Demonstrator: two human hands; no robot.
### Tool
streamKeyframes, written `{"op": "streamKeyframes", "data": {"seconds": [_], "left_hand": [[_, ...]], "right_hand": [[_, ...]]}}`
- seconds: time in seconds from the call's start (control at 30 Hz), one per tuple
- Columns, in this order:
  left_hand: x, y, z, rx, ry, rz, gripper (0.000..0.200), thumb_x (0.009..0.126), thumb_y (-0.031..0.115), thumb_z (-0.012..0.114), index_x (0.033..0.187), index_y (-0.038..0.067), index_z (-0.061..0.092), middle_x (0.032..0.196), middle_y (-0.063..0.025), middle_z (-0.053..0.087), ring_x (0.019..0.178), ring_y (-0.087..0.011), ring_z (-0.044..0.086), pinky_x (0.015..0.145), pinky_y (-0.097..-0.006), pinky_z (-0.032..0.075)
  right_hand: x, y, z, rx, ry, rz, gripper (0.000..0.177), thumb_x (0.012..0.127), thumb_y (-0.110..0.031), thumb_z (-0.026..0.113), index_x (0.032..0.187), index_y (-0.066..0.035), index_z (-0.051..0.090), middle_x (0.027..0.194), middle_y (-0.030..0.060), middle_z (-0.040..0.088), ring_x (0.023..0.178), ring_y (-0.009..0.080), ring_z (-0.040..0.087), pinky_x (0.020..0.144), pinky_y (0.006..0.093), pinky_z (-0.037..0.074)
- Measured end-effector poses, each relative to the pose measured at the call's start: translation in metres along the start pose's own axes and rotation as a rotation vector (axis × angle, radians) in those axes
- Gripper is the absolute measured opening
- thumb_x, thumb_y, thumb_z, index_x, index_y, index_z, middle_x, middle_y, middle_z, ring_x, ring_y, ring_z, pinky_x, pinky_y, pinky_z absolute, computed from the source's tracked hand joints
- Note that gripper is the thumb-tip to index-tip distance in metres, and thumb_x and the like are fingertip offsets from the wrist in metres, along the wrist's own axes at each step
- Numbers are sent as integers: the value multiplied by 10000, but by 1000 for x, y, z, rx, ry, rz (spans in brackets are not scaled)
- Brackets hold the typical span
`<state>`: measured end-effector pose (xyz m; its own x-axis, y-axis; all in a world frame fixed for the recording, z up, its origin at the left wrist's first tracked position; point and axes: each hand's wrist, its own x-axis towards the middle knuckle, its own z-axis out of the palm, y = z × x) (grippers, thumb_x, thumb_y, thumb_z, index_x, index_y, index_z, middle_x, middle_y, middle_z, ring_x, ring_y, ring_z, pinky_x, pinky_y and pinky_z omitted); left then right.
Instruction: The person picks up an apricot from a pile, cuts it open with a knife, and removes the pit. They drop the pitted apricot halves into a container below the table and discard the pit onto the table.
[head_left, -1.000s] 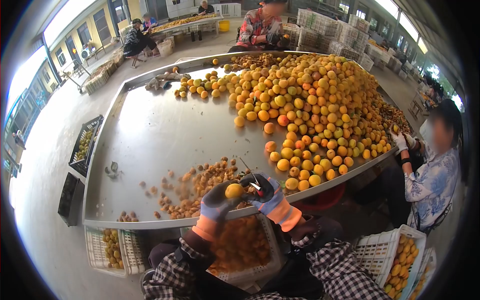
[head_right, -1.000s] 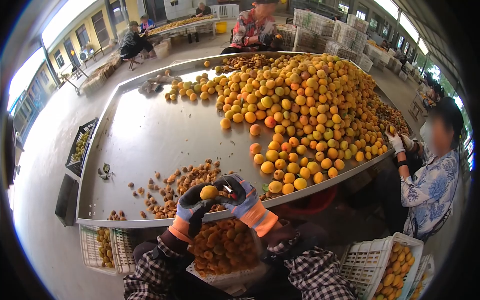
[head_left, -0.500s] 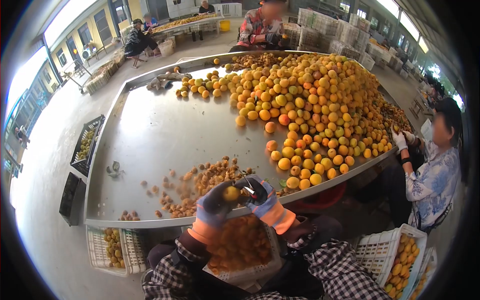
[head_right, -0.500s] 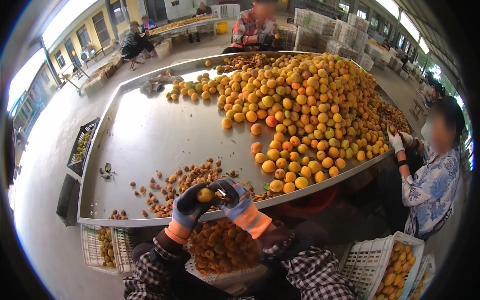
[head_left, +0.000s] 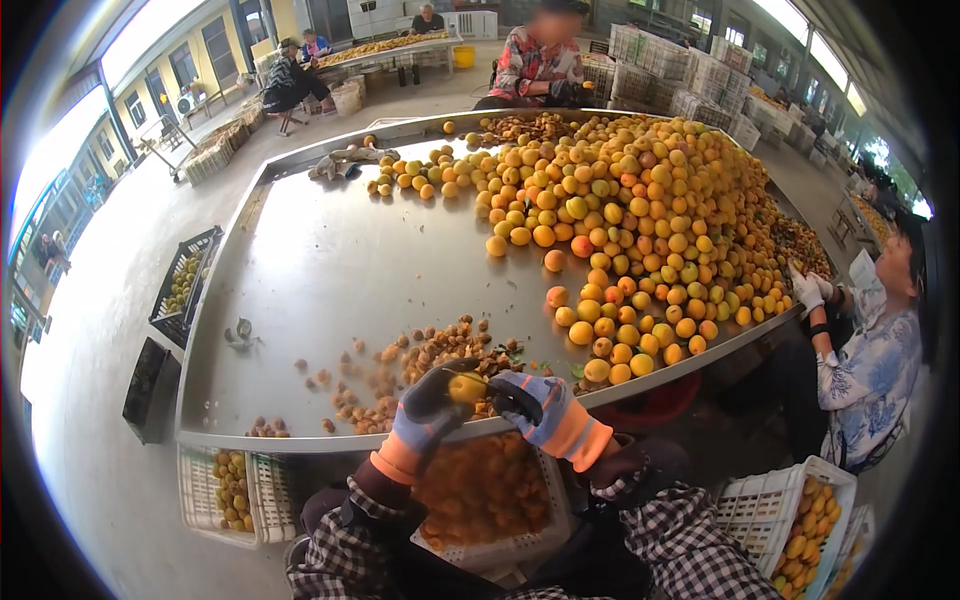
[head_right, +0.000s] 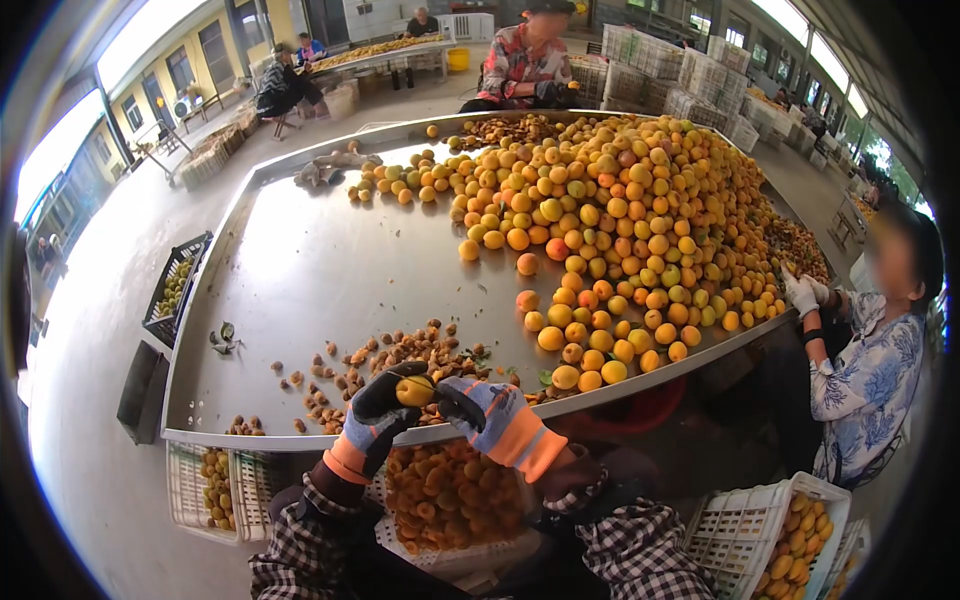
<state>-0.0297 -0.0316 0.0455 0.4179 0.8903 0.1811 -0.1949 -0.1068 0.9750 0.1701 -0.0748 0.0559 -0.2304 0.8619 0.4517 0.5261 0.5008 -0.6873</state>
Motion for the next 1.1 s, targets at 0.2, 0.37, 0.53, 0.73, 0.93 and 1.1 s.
{"op": "streamKeyframes", "data": {"seconds": [0.2,0.37,0.53,0.73,0.93,1.1], "left_hand": [[-2,5,1,-107,-3,-64,505,742,72,716,1202,-50,546,1094,-96,645,985,-143,606,880,-282,484],[-2,11,1,-155,-3,-94,463,750,70,720,1168,-58,565,1080,-108,650,978,-152,612,876,-289,491],[-4,21,-4,-79,-80,-106,435,749,29,705,1154,-59,572,1078,-116,650,973,-156,619,869,-294,501],[-4,23,-6,-43,-110,-105,439,731,45,731,1131,-61,585,1062,-125,652,964,-168,625,857,-303,509],[-8,-1,-3,-205,6,-114,540,760,267,777,1162,-29,573,1077,-99,645,1003,-185,611,909,-320,482],[0,2,-2,-205,14,-90,570,776,302,759,1195,-29,559,1077,-90,642,1006,-180,607,911,-319,474]], "right_hand": [[0,-1,-1,-25,-80,-23,310,807,-81,638,1106,-27,582,998,159,652,876,346,638,742,369,525],[-4,1,2,46,-47,-11,302,821,-80,625,1114,-20,581,984,163,656,897,326,642,749,355,523],[-10,5,10,352,-138,106,301,823,-41,607,1121,-15,576,954,152,667,884,291,654,753,332,517],[-8,-3,12,257,-160,76,244,829,-39,580,1073,-34,582,907,159,648,836,331,633,710,354,508],[-4,-4,24,215,-86,66,194,843,-59,561,1035,-36,554,861,170,622,836,375,609,663,377,500],[0,1,26,152,-72,82,232,850,-83,565,1074,-41,528,877,172,614,847,383,604,649,401,498]]}}
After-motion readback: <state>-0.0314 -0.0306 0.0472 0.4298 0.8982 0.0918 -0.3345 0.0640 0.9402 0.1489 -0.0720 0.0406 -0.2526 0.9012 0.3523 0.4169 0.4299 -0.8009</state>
